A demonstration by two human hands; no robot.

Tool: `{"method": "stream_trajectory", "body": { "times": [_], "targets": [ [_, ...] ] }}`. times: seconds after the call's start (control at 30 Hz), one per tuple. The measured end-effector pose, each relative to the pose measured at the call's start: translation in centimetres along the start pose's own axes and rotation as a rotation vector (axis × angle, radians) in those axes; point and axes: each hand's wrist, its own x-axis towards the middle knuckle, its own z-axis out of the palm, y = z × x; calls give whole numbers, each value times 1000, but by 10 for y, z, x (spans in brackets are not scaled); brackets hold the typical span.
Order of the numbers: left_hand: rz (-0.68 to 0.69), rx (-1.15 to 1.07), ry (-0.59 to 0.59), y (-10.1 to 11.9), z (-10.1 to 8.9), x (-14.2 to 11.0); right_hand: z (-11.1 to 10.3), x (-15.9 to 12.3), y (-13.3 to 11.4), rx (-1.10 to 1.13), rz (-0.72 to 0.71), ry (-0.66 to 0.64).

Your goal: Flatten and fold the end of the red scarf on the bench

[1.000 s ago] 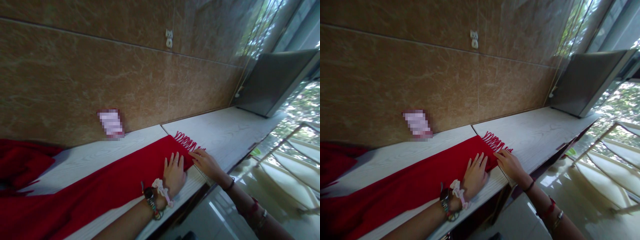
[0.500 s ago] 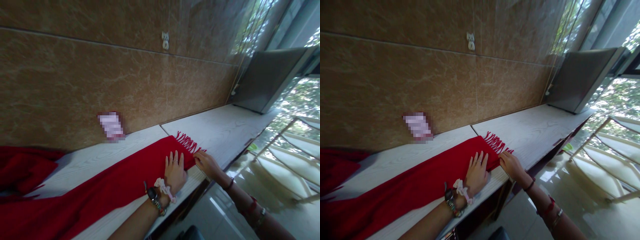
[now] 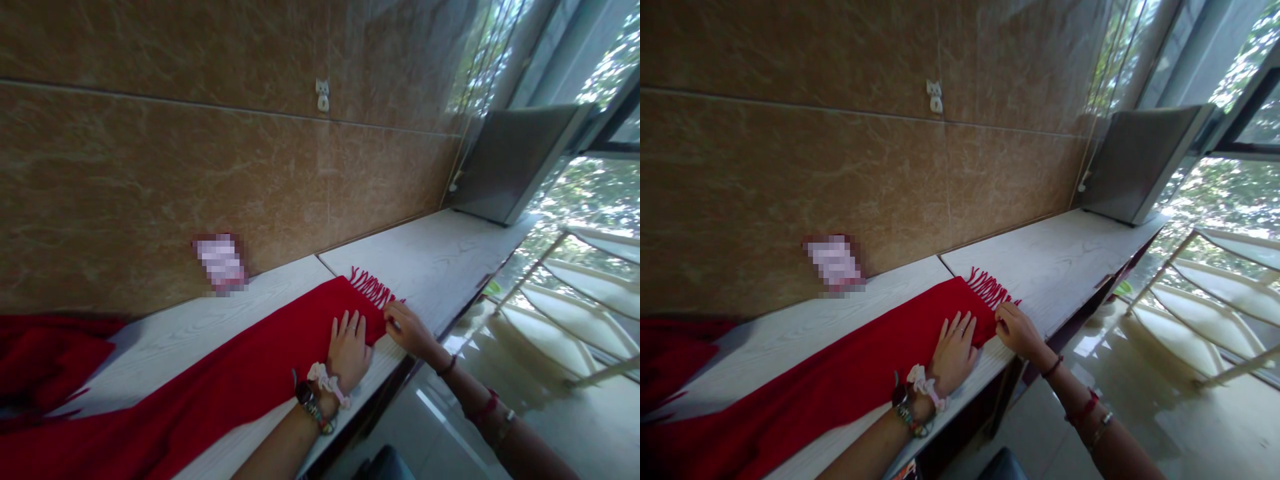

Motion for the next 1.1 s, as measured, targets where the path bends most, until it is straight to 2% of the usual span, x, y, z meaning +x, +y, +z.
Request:
{"method": "stream_trajectory", "body": {
  "times": [0.33, 0.57, 0.67, 0.9, 1.1],
  "targets": [
    [8, 32, 25, -2, 3, 1, 1, 2, 3, -60, -40, -49],
    [35, 5, 29, 0, -3, 0, 1, 0, 4, -55, -35, 88],
    [37, 16, 31, 0, -2, -1, 0, -1, 2, -27, -42, 106],
    [11, 41, -20, 1, -5, -1, -4, 1, -2, 20, -48, -29],
    [33, 52, -39, -4, -6, -5, -4, 1, -1, 12, -30, -77]
  ]
}}
